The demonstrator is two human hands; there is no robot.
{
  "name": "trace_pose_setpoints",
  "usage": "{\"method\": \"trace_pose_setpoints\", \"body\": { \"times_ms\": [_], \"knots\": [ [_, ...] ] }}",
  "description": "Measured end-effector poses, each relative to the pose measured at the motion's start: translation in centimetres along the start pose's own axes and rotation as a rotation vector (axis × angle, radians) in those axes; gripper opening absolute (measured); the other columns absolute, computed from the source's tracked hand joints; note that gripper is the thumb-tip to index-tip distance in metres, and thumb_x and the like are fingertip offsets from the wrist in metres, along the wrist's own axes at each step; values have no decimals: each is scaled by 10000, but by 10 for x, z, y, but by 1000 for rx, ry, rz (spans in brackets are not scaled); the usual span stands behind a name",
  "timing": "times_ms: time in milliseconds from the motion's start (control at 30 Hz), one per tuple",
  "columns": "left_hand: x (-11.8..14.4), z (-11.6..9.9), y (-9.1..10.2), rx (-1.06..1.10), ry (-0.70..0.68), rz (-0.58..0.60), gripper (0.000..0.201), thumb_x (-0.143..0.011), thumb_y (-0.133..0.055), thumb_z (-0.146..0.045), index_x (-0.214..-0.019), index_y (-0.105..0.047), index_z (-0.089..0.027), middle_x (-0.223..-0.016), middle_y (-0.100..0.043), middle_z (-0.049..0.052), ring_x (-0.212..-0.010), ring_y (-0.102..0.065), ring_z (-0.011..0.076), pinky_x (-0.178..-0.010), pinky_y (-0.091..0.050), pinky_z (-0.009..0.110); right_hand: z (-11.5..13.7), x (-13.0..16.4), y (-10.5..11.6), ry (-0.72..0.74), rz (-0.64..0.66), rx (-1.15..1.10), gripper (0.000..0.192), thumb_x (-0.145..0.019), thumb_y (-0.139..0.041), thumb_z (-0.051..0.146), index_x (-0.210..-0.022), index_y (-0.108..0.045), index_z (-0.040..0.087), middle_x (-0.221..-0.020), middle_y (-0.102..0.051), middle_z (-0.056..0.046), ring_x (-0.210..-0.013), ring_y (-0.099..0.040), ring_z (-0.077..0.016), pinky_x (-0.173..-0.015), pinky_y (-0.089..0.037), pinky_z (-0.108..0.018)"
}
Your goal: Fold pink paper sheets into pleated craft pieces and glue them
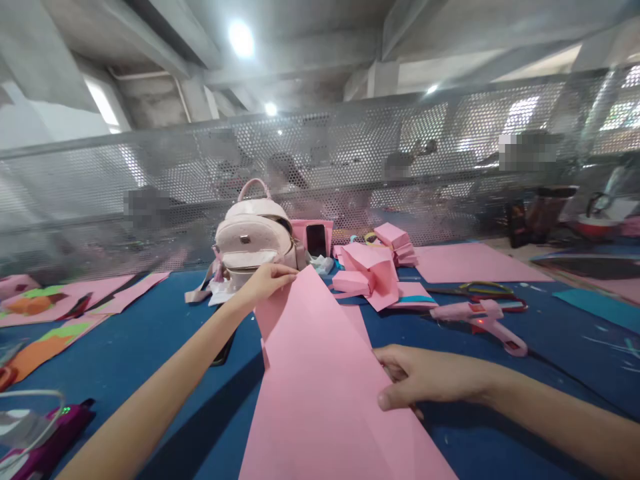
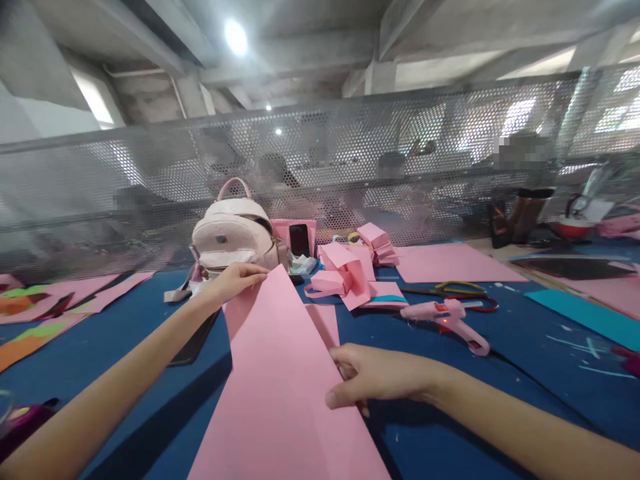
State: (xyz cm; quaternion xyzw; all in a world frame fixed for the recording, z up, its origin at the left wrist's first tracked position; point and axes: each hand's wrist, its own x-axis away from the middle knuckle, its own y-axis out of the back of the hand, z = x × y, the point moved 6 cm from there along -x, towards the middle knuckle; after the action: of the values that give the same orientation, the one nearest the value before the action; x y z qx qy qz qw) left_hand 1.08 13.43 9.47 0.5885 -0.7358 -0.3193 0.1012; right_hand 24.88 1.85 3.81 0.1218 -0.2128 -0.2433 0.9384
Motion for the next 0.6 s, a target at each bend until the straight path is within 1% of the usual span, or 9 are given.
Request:
{"method": "trace_pose_setpoints", "body": {
  "times_ms": [67,133,233,300,333,400,500,567,600],
  "knots": [
    [-11,-5,-3,-77,-80,35,270,-818,-575,-294,-943,-768,-154,-924,-770,35,-866,-675,220,-800,-496,279,-7,-8,-13,-39,75,-239,421,-713,-738,461,-922,-552,147,-601,-516,82,-400,-419,-37,-403,-382,-154],
    [-16,-6,-12,-162,-143,51,262,-836,-538,-232,-944,-765,-160,-966,-768,39,-904,-680,221,-839,-497,284,-15,-15,-28,-80,154,-338,440,-716,-733,504,-892,-535,152,-498,-521,93,-320,-405,-39,-347,-357,-139],
    [-12,-7,-31,-303,-208,47,310,-839,-475,-101,-982,-744,-155,-1011,-753,57,-943,-675,216,-882,-492,294,-22,-20,-47,-135,303,-307,460,-708,-685,596,-702,-492,178,-419,-535,61,-271,-421,-62,-297,-335,-144],
    [-2,-10,-43,-396,-250,48,384,-819,-454,-26,-1094,-696,-142,-1076,-723,80,-980,-661,213,-900,-489,303,-23,-19,-50,-177,354,-191,430,-779,-605,555,-617,-495,172,-438,-569,19,-288,-469,-73,-304,-332,-142],
    [5,-13,-50,-438,-277,57,428,-812,-465,-7,-1172,-651,-145,-1127,-699,87,-1007,-651,208,-910,-488,305,-22,-18,-46,-188,320,-114,396,-823,-559,491,-605,-511,164,-462,-588,4,-313,-501,-76,-324,-343,-139],
    [22,-18,-62,-527,-335,96,427,-818,-503,-12,-1188,-625,-187,-1187,-663,76,-1075,-622,212,-943,-479,325,-16,-18,-25,-170,123,55,308,-861,-499,343,-618,-533,157,-522,-618,-6,-379,-556,-82,-387,-386,-143],
    [51,-21,-78,-663,-359,119,264,-831,-485,-6,-971,-666,-138,-1009,-692,112,-939,-667,242,-848,-529,375,-2,-17,12,-53,-218,306,215,-861,-489,239,-664,-539,170,-611,-647,1,-495,-606,-105,-489,-437,-177],
    [71,-20,-92,-737,-372,146,183,-821,-502,-23,-843,-658,-117,-833,-693,106,-781,-683,249,-736,-560,376,5,-21,28,40,-372,471,168,-864,-502,229,-718,-571,184,-670,-667,3,-580,-625,-129,-534,-443,-199],
    [80,-20,-99,-767,-382,151,157,-829,-509,-48,-834,-652,-112,-801,-689,104,-746,-682,255,-706,-567,386,7,-26,35,78,-441,538,127,-863,-511,224,-773,-596,194,-724,-682,1,-639,-637,-142,-569,-455,-211]
  ]
}}
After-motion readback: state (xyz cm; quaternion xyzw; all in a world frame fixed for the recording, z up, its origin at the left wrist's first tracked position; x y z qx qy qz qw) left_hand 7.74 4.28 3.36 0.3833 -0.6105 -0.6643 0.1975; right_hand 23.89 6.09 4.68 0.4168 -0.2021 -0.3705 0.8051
